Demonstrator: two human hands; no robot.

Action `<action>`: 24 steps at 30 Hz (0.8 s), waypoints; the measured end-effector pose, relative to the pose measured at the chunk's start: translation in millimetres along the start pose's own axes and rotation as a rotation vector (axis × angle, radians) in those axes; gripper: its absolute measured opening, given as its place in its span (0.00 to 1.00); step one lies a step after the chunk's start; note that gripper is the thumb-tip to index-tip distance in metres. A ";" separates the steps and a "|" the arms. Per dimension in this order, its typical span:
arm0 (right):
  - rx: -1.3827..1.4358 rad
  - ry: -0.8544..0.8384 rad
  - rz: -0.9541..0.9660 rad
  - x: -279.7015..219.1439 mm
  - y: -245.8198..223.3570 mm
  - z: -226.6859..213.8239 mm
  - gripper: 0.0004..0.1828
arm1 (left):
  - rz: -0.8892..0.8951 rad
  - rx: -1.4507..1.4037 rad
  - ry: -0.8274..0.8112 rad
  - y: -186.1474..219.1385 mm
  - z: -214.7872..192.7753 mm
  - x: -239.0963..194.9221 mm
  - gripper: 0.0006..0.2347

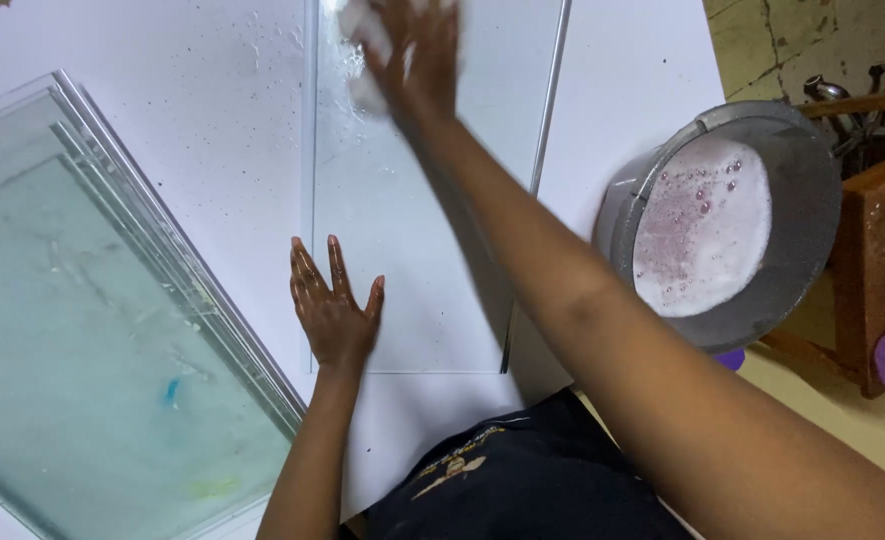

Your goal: The person is cleaning glass shelves by wiping them with a soapy cloth and rinsing the cloth in a bowl of water.

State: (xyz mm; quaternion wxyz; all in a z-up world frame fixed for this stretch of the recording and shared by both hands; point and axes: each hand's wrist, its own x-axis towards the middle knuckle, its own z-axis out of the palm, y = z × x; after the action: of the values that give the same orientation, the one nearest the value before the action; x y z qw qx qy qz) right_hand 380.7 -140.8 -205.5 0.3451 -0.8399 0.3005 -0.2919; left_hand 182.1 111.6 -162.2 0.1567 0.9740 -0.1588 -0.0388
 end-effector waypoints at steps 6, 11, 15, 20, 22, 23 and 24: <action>0.139 -0.883 -1.011 -99.6 4.6 -107.0 0.25 | 0.010 -0.258 0.143 -4.2 2.5 0.6 0.35; -0.542 -0.217 -0.690 6.8 26.5 -26.9 0.39 | -0.076 -0.277 0.008 -8.0 8.8 -1.0 0.37; -0.311 -0.425 -0.709 -24.8 6.0 14.5 0.35 | -0.064 -0.240 0.009 -10.4 7.8 -9.7 0.37; 0.195 -0.848 -1.110 -116.6 -29.1 -22.9 0.31 | -0.089 -0.288 0.086 -13.7 14.2 -4.2 0.40; 0.251 -0.796 -1.183 -77.5 -25.6 -0.6 0.31 | -0.092 -0.275 0.097 -11.8 13.6 0.6 0.41; 0.309 -0.750 -1.244 -63.2 -20.7 8.1 0.32 | -0.100 -0.261 0.096 -11.4 13.8 -1.9 0.42; 0.309 -0.758 -1.230 -51.7 -10.9 20.1 0.32 | -0.102 -0.261 0.081 -11.7 14.1 -2.2 0.42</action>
State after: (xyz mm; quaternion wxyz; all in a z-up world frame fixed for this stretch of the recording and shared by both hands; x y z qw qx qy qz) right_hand 364.5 -89.9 -223.7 0.3136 -0.8415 -0.4092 -0.1616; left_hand 181.8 118.7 -179.2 0.2862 0.9529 -0.0962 -0.0275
